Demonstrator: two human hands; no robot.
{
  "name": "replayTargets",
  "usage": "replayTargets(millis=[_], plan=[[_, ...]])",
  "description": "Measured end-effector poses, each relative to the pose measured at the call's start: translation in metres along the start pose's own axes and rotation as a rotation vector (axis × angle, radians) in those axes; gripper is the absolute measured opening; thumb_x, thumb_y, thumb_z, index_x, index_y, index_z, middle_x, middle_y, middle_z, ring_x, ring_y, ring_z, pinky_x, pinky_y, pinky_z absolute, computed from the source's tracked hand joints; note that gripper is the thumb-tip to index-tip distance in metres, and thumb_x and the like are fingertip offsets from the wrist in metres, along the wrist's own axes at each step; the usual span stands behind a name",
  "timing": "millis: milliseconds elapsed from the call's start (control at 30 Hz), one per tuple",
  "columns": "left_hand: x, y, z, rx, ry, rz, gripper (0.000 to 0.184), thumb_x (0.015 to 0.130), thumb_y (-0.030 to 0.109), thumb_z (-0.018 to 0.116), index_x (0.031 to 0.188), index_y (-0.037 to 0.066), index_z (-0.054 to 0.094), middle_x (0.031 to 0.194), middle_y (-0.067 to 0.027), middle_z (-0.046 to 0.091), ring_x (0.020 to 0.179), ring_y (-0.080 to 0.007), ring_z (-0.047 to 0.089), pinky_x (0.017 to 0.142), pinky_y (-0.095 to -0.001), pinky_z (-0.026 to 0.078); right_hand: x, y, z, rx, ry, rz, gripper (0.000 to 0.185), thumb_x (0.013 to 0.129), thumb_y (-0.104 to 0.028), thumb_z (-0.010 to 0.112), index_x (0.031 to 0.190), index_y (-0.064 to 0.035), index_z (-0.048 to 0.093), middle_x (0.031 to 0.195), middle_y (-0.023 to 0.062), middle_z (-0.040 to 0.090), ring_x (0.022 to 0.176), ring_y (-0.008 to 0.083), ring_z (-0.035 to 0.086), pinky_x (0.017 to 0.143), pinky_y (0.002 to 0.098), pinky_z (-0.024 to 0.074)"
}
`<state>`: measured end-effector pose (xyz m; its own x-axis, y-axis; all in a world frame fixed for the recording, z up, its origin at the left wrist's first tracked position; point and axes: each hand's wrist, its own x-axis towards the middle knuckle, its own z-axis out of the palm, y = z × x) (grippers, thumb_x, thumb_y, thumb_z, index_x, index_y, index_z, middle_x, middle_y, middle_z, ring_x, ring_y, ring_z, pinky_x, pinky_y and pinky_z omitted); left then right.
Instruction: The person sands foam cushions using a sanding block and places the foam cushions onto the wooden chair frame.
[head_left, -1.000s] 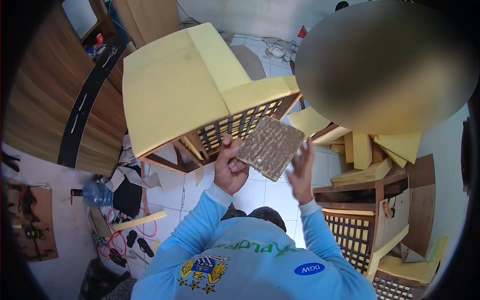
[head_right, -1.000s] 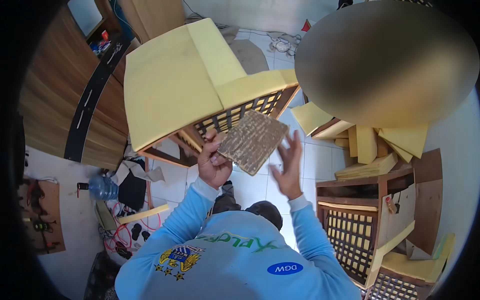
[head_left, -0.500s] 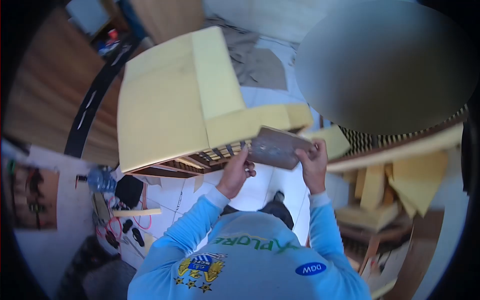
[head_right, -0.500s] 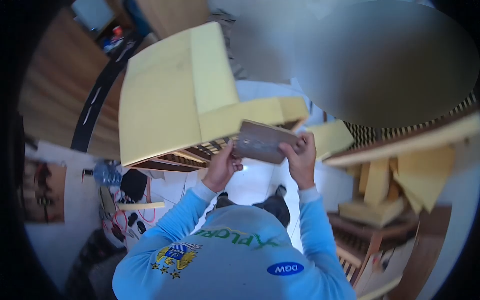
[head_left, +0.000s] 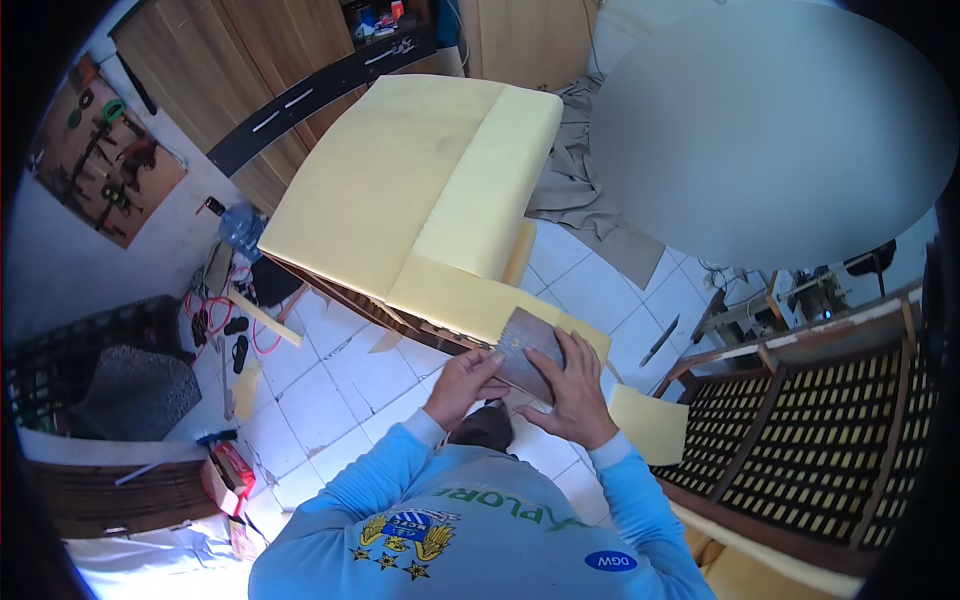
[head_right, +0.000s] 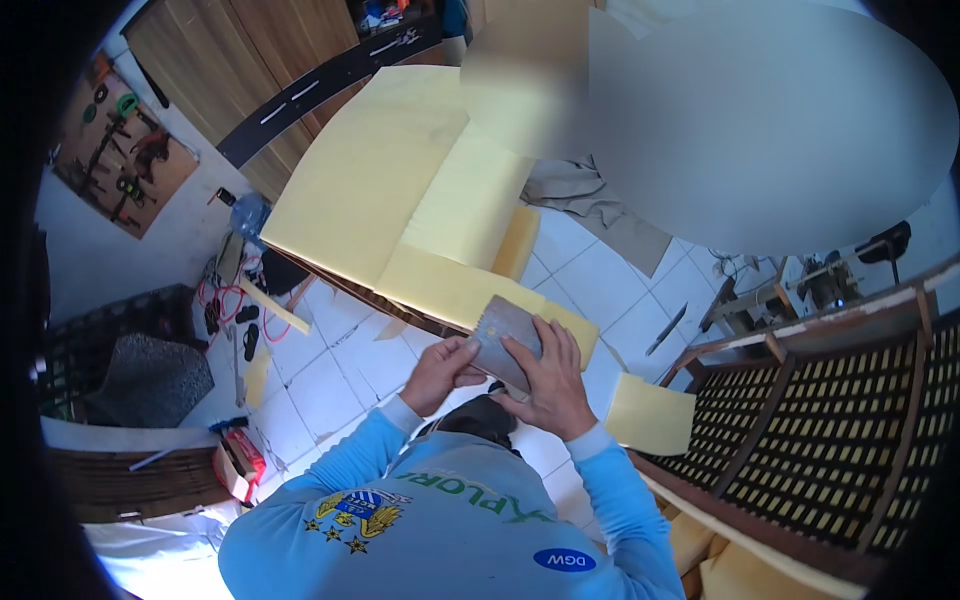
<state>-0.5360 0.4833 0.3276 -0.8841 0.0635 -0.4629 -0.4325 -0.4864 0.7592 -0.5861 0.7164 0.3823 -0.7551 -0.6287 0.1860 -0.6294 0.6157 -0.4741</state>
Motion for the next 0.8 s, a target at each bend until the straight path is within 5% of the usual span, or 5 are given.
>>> replayTargets(millis=[300, 400, 467, 633, 800], plan=[[0.084, 0.06, 0.043, 0.169, 0.084, 0.193, 0.032, 0.109, 0.029, 0.07, 0.117, -0.002, 0.072, 0.108, -0.0121, 0.076, 0.099, -0.0235, 0.076, 0.09, -0.0378, 0.063, 0.117, 0.098, -0.047, 0.005, -0.045, -0.154, 0.086, 0.073, -0.045, 0.093, 0.147, -0.0164, 0.06, 0.155, 0.0326, 0.046, 0.143, 0.0509, 0.046, 0.12, 0.0602, 0.0325], [0.115, 0.046, 0.033, 0.799, 0.674, 0.727, 0.033, 0.107, 0.029, 0.07, 0.126, 0.003, 0.071, 0.12, -0.0139, 0.075, 0.119, -0.0357, 0.07, 0.113, -0.0531, 0.051, 0.161, 0.164, -0.041, 0.26, -0.105, -0.046, 0.09, 0.078, -0.048, 0.092, 0.154, -0.015, 0.059, 0.152, 0.0319, 0.048, 0.142, 0.0482, 0.049, 0.119, 0.056, 0.0361], [0.139, 0.032, 0.013, 1.242, 1.162, 0.553, 0.051, 0.107, 0.035, 0.062, 0.151, 0.009, 0.057, 0.163, -0.0209, 0.05, 0.157, -0.0459, 0.037, 0.129, -0.0706, 0.012, 0.204, 0.183, -0.026, 0.295, -0.103, -0.126, 0.088, 0.077, -0.048, 0.092, 0.152, -0.0157, 0.061, 0.153, 0.0316, 0.049, 0.142, 0.048, 0.05, 0.119, 0.056, 0.0368], [0.176, 0.016, -0.001, 1.386, 1.468, 0.117, 0.064, 0.109, 0.041, 0.055, 0.166, 0.015, 0.043, 0.175, -0.0175, 0.035, 0.163, -0.0445, 0.025, 0.131, -0.0695, 0.01, 0.327, 0.172, 0.013, 0.013, -0.062, -0.695, 0.081, 0.079, -0.053, 0.089, 0.15, -0.0233, 0.064, 0.156, 0.0326, 0.049, 0.139, 0.048, 0.052, 0.117, 0.0593, 0.0386], [0.169, 0.02, 0.007, 1.347, 1.439, 0.095, 0.06, 0.111, 0.037, 0.048, 0.166, 0.016, 0.044, 0.176, -0.0171, 0.035, 0.164, -0.0437, 0.025, 0.132, -0.066, 0.01, 0.475, 0.307, 0.038, -0.149, 0.436, -0.074, 0.078, 0.083, -0.071, 0.077, 0.148, -0.0288, 0.067, 0.16, 0.0273, 0.048, 0.137, 0.0536, 0.05, 0.113, 0.0686, 0.0347]])
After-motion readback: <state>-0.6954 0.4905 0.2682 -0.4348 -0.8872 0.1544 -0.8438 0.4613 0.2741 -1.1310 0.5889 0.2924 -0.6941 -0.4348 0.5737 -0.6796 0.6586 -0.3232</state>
